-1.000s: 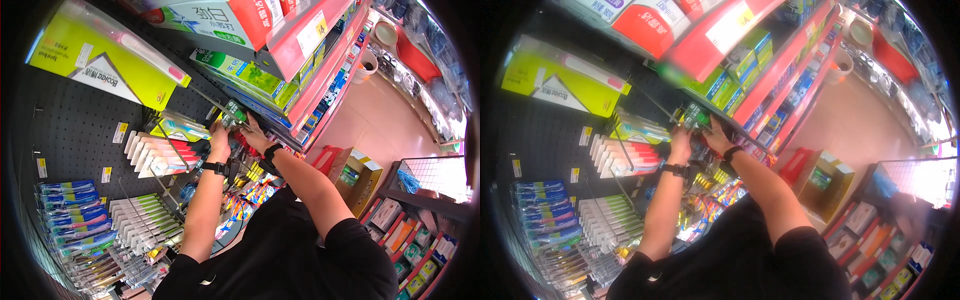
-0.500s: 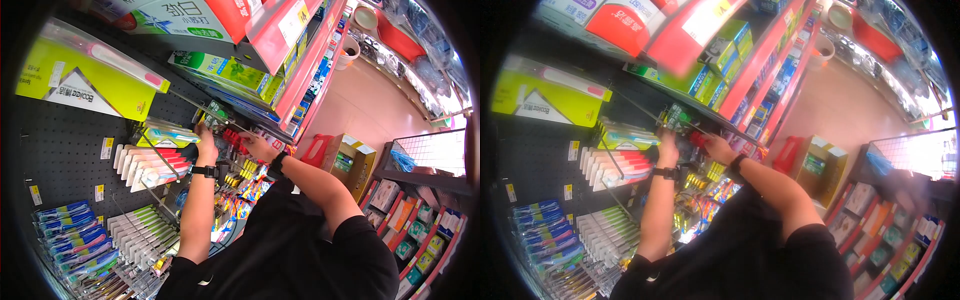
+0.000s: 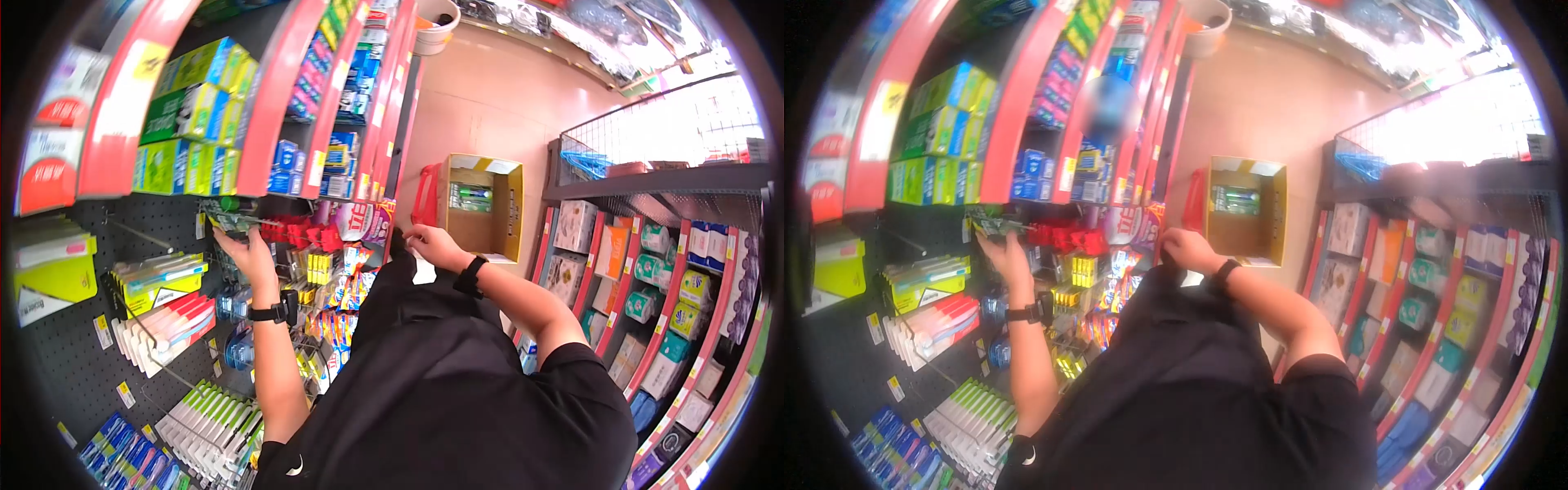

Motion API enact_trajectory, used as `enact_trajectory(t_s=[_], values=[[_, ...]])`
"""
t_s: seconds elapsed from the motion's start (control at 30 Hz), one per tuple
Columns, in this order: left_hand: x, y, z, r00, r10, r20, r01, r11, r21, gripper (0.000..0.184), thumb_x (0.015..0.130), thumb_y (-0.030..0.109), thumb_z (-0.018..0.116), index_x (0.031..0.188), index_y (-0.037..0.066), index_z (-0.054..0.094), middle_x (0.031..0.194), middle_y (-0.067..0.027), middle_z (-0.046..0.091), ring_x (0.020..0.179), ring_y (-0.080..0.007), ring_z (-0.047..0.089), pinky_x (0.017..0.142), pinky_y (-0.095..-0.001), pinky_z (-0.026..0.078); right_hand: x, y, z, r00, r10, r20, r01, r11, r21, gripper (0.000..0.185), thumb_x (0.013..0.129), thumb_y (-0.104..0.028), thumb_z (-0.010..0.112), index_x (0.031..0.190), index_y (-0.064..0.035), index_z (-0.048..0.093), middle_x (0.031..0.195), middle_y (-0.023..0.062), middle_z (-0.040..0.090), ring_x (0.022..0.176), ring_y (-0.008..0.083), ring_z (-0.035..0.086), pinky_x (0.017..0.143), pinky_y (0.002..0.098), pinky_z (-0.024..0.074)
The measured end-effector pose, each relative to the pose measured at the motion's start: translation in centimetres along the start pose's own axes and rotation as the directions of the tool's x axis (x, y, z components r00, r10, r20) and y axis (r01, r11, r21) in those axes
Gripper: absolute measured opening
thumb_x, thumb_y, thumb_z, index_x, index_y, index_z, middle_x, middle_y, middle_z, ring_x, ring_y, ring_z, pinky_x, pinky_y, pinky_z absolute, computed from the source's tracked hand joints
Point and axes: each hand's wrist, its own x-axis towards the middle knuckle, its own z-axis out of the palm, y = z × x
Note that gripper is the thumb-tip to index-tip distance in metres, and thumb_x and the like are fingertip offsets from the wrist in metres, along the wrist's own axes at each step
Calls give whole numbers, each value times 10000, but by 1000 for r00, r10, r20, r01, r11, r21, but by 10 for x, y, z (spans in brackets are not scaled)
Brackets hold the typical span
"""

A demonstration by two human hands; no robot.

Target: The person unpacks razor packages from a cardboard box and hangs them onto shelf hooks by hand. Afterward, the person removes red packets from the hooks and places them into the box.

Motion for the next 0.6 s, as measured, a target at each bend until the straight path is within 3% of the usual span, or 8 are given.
enact_trajectory(t_s=[0.13, 0.2, 0.27, 0.33, 0.4, 0.5, 0.6], values=[[-46, 4, 15, 981, 191, 17, -191, 965, 180, 729, 914, 72, 605, 1516, -70, 219, 1589, -270, 218, 1476, -361, 249, 1195, -441, 204, -28, 38, -35, 990, 114, -79, -112, 993, 37, 262, 931, -181, 591, 1124, -27, 680, 926, 165, 712, 869, 269, 702, 814, 370, 545], [-82, 7, 29, 954, 296, 53, -299, 913, 278, 666, 912, 35, 588, 1494, -54, 277, 1547, -251, 307, 1443, -354, 309, 1180, -441, 247, -36, 65, -46, 975, 160, -156, -161, 987, 5, 283, 919, -210, 556, 1103, -54, 705, 1038, 193, 712, 991, 362, 677, 872, 419, 526], [-117, 3, 47, 965, 171, 197, -203, 966, 157, 574, 897, -3, 585, 1434, -27, 385, 1473, -205, 415, 1367, -343, 406, 1156, -442, 291, -41, 89, -58, 970, 167, -176, -163, 986, 40, 288, 912, -210, 557, 1093, -47, 710, 1054, 193, 712, 1027, 361, 667, 900, 419, 519], [-146, -9, 65, 865, 204, 458, -307, 938, 162, 473, 878, -11, 604, 1338, -8, 492, 1344, -169, 515, 1273, -328, 488, 1122, -437, 339, -40, 117, -65, 940, 253, -229, -262, 965, -7, 288, 911, -212, 553, 1088, -49, 711, 1076, 192, 708, 1047, 356, 660, 931, 425, 510], [-186, -45, 95, 798, -130, 588, 184, 982, -32, 403, 863, -14, 614, 1261, 12, 562, 1250, -151, 564, 1218, -311, 528, 1080, -419, 385, -37, 143, -69, 930, 298, -215, -303, 953, 9, 294, 902, -219, 555, 1087, -42, 701, 1078, 193, 706, 1043, 365, 659, 940, 437, 509], [-229, -28, 136, 596, -130, 793, 17, 989, 149, 358, 864, 38, 632, 1221, 44, 605, 1180, -161, 597, 1183, -316, 547, 1030, -415, 431, -25, 173, -78, 913, 375, -159, -388, 919, -64, 349, 860, -200, 589, 1140, -2, 655, 1071, 185, 708, 1048, 336, 668, 942, 412, 521], [-258, -19, 174, 428, -62, 902, -172, 974, 148, 336, 878, 100, 629, 1211, 57, 613, 1184, -184, 597, 1177, -347, 545, 1015, -427, 449, -9, 207, -75, 897, 418, -147, -441, 874, -205, 370, 857, -209, 586, 1156, 1, 646, 1092, 208, 684, 1101, 354, 635, 964, 426, 504]])
